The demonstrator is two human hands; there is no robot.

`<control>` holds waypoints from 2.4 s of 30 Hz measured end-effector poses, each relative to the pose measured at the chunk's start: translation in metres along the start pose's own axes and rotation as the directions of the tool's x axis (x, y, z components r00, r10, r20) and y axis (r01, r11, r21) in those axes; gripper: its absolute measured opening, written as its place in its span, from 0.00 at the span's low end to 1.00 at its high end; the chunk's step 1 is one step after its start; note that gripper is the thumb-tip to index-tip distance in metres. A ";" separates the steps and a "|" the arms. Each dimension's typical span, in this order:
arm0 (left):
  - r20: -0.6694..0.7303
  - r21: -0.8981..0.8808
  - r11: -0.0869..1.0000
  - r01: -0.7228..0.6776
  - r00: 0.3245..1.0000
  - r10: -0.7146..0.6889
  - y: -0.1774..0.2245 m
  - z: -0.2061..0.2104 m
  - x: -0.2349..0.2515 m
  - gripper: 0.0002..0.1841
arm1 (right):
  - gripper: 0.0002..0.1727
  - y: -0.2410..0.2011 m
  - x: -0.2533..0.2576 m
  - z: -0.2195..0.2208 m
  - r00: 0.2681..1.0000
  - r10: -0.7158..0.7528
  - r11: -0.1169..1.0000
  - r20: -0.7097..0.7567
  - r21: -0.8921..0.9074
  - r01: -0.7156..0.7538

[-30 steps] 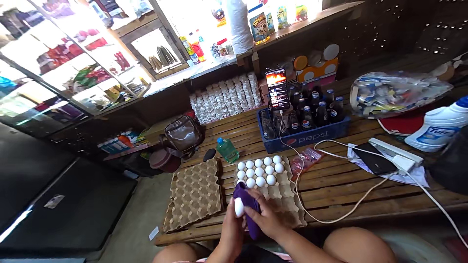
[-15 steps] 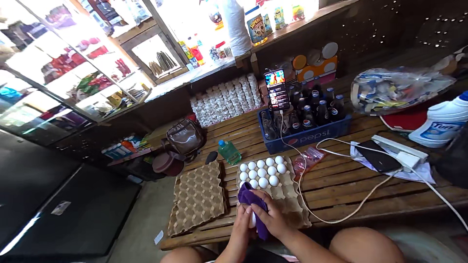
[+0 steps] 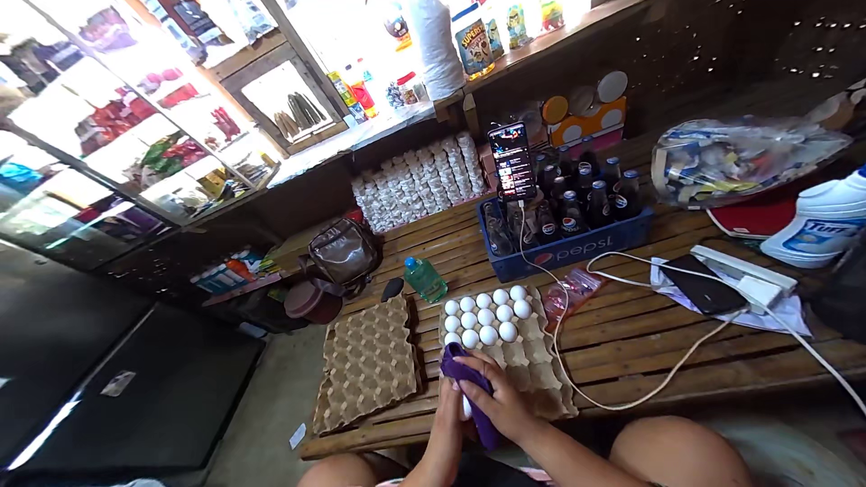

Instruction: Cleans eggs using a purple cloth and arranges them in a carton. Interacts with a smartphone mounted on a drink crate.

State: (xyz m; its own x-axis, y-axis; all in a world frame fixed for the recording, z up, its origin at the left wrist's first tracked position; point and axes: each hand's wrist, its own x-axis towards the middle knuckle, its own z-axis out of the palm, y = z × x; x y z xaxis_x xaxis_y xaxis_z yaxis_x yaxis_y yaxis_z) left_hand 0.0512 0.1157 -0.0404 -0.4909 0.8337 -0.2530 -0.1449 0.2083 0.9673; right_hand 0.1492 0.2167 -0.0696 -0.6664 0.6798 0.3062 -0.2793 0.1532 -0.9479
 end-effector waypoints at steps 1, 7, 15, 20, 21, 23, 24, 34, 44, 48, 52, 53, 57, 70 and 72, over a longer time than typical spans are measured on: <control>0.005 0.010 1.000 0.009 1.000 -0.009 0.000 0.001 0.000 0.29 | 0.24 -0.001 0.001 -0.001 0.999 0.053 0.997 0.005 0.047 -0.053; -0.162 -0.192 0.981 -0.021 0.987 -0.011 0.017 0.001 0.004 0.30 | 0.22 -0.001 -0.005 0.006 0.982 -0.170 0.962 0.087 -0.200 0.184; -0.015 -0.139 0.990 -0.006 1.000 0.004 0.000 -0.003 0.000 0.34 | 0.20 0.010 -0.003 0.006 0.958 -0.281 0.923 0.059 -0.256 0.287; -0.003 -0.057 0.998 0.020 1.000 -0.020 0.005 -0.002 0.000 0.30 | 0.25 0.001 0.001 -0.001 1.000 0.006 0.997 -0.010 -0.079 -0.006; -0.028 -0.078 0.997 0.006 1.000 -0.009 0.006 -0.002 0.001 0.30 | 0.26 -0.001 0.001 -0.001 1.000 0.027 0.997 -0.007 -0.079 -0.028; -0.112 -0.145 0.989 -0.017 0.994 0.000 0.013 0.001 0.005 0.31 | 0.26 -0.003 -0.001 0.000 1.000 0.017 0.992 0.026 -0.129 -0.014; -0.143 -0.181 0.983 -0.021 0.990 -0.005 0.015 0.001 0.006 0.33 | 0.26 -0.006 -0.003 0.001 0.998 0.009 0.987 0.060 -0.159 0.001; -0.003 -0.015 1.000 -0.002 1.000 0.002 0.000 -0.005 0.001 0.32 | 0.25 0.000 -0.002 0.001 0.995 -0.101 0.980 0.020 -0.169 0.103; -0.156 -0.150 0.986 -0.071 0.987 0.047 0.019 -0.004 0.006 0.32 | 0.22 0.004 -0.007 0.010 0.951 -0.303 0.905 0.061 -0.295 0.308; -0.019 -0.002 0.998 -0.059 0.998 0.059 0.003 -0.006 0.000 0.36 | 0.21 0.006 -0.002 0.007 0.925 -0.380 0.879 0.013 -0.308 0.365; 0.042 0.010 1.000 -0.015 0.999 0.015 0.004 -0.003 -0.001 0.32 | 0.24 0.002 0.001 0.002 0.988 -0.134 0.982 -0.074 -0.145 0.122; 0.029 -0.010 1.000 0.001 1.000 0.000 0.006 -0.003 -0.001 0.30 | 0.25 0.000 0.002 0.001 0.994 -0.084 0.990 -0.075 -0.123 0.075; -0.083 -0.127 0.991 -0.038 0.996 0.028 0.013 -0.003 0.000 0.29 | 0.26 -0.001 -0.002 0.004 0.990 -0.137 0.977 -0.002 -0.164 0.135; 0.024 0.055 0.967 -0.247 0.969 0.246 0.004 -0.007 -0.005 0.28 | 0.33 0.008 0.000 0.005 0.965 -0.263 0.954 -0.008 -0.148 0.259; -0.044 -0.018 0.976 -0.217 0.975 0.216 0.006 -0.009 -0.003 0.29 | 0.33 0.008 -0.003 0.007 0.962 -0.273 0.950 0.002 -0.156 0.270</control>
State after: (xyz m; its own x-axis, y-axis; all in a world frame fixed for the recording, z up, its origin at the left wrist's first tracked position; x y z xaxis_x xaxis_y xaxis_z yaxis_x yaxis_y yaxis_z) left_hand 0.0445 0.1098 -0.0342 -0.5477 0.8358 -0.0385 -0.0507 0.0127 0.9986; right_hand 0.1438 0.2106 -0.0770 -0.5661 0.6111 0.5533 -0.3370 0.4410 -0.8318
